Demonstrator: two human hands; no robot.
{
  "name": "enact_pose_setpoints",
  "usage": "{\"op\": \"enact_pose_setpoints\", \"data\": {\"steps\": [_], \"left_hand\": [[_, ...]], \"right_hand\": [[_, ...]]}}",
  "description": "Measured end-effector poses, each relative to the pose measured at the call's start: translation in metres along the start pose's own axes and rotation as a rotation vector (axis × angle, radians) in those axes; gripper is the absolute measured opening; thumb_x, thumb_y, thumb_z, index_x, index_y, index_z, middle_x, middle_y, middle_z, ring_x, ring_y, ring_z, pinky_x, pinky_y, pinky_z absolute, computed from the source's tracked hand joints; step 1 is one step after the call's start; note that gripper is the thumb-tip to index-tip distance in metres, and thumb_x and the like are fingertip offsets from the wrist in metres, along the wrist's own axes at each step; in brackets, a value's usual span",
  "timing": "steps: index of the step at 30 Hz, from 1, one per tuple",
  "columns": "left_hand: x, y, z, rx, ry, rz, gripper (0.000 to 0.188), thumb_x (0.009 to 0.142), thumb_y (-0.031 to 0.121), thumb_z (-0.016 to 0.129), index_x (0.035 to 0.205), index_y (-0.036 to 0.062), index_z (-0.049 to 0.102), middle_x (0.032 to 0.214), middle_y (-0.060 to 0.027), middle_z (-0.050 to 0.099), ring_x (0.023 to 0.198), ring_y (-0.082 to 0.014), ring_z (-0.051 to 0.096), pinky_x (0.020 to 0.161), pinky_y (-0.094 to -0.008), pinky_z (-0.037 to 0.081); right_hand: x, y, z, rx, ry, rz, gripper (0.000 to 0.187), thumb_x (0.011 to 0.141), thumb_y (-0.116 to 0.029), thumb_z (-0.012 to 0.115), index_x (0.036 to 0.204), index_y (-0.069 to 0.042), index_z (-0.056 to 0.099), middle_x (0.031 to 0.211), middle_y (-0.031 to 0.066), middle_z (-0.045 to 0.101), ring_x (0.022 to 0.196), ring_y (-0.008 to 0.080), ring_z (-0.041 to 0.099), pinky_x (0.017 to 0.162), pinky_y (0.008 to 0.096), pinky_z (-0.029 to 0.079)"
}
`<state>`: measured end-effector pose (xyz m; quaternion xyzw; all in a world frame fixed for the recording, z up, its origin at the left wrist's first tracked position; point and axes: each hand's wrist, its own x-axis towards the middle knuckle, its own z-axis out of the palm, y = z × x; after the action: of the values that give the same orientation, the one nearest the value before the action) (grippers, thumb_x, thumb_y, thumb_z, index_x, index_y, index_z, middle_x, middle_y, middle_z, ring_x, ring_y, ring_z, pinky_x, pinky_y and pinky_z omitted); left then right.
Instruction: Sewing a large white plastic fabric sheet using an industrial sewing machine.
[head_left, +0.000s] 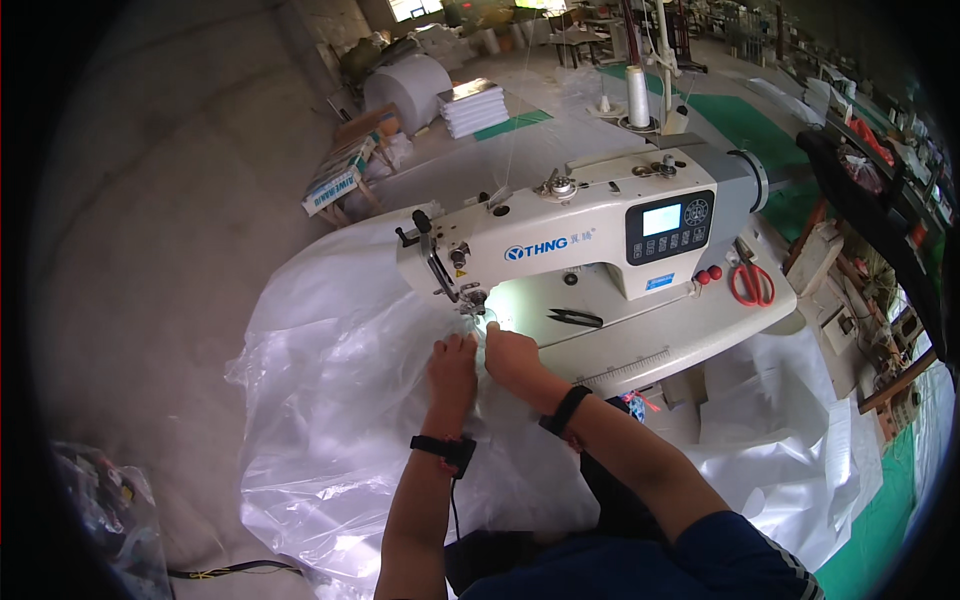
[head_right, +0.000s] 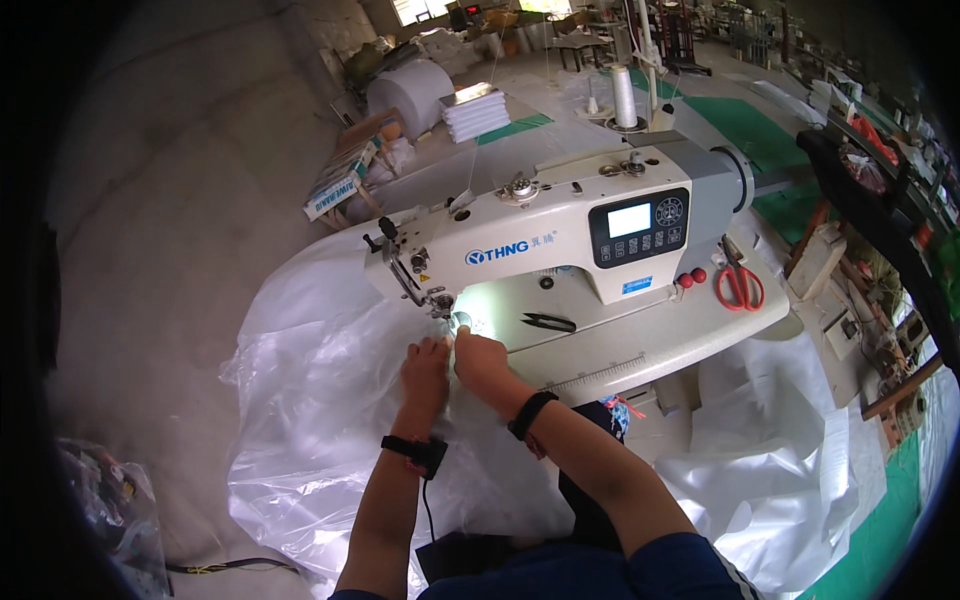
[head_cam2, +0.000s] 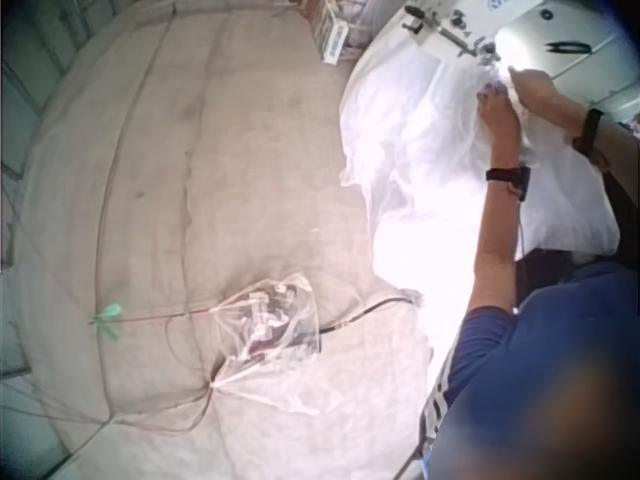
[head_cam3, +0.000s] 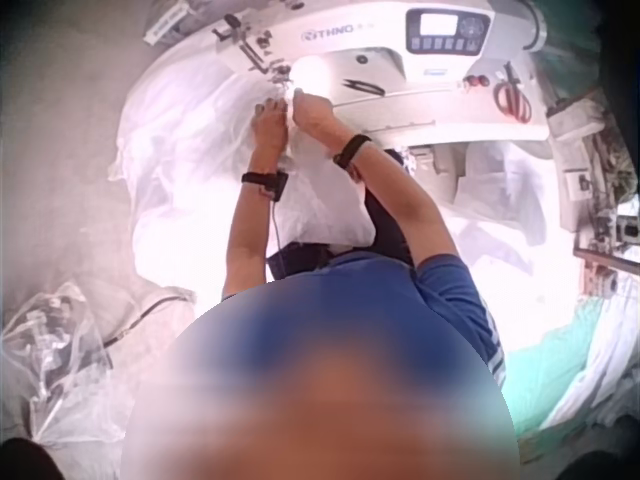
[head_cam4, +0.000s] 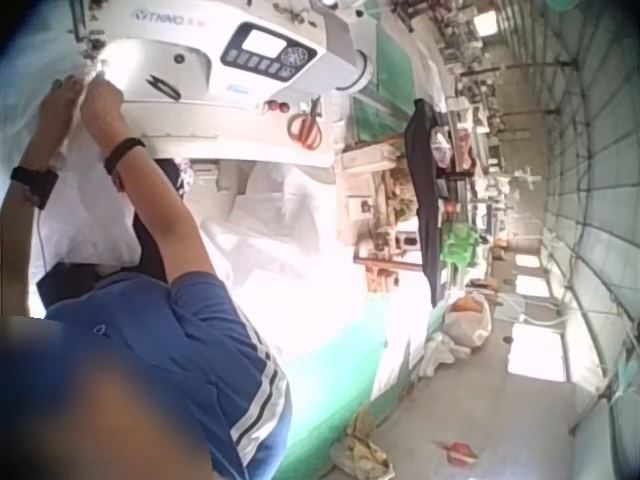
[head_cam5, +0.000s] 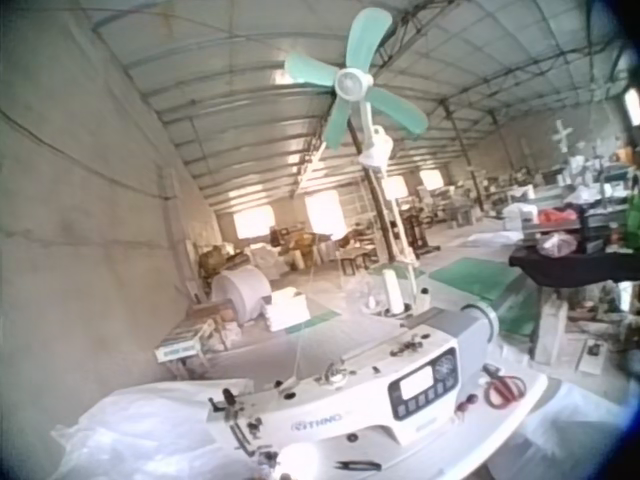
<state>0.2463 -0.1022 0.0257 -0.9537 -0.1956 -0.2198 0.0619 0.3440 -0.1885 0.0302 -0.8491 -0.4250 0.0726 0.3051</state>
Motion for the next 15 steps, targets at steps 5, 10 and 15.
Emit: {"op": "enact_pose_setpoints", "data": {"steps": [5,10,15], "left_hand": [[0.007,-0.003,0.001,0.042,-0.086,-0.028,0.026,0.083,0.011,0.050,0.106,0.0190,0.059,0.092,-0.0078,0.051,0.081,-0.0283,0.058,0.064,-0.0401,0.050],[0.009,-0.007,0.001,-0.051,-0.109,-0.004,0.022,0.085,0.015,0.050,0.104,0.0215,0.060,0.094,-0.0100,0.051,0.078,-0.0291,0.060,0.062,-0.0407,0.050],[0.001,-0.018,0.003,-0.023,-0.160,0.063,0.020,0.083,0.016,0.053,0.101,0.0194,0.061,0.097,-0.0130,0.054,0.079,-0.0303,0.061,0.064,-0.0402,0.050]], "right_hand": [[0.004,0.006,0.003,0.068,0.017,0.025,0.027,0.082,-0.013,0.049,0.106,-0.001,0.053,0.082,0.0186,0.065,0.077,0.0354,0.064,0.069,0.0464,0.050],[0.005,0.009,0.004,0.140,0.036,-0.014,0.026,0.086,-0.023,0.047,0.105,-0.007,0.056,0.080,0.0189,0.064,0.077,0.0368,0.063,0.068,0.0475,0.049],[0.009,0.005,0.001,0.046,-0.076,-0.066,0.024,0.087,-0.025,0.045,0.099,-0.008,0.057,0.080,0.0175,0.064,0.079,0.0355,0.063,0.067,0.0473,0.049]]}}
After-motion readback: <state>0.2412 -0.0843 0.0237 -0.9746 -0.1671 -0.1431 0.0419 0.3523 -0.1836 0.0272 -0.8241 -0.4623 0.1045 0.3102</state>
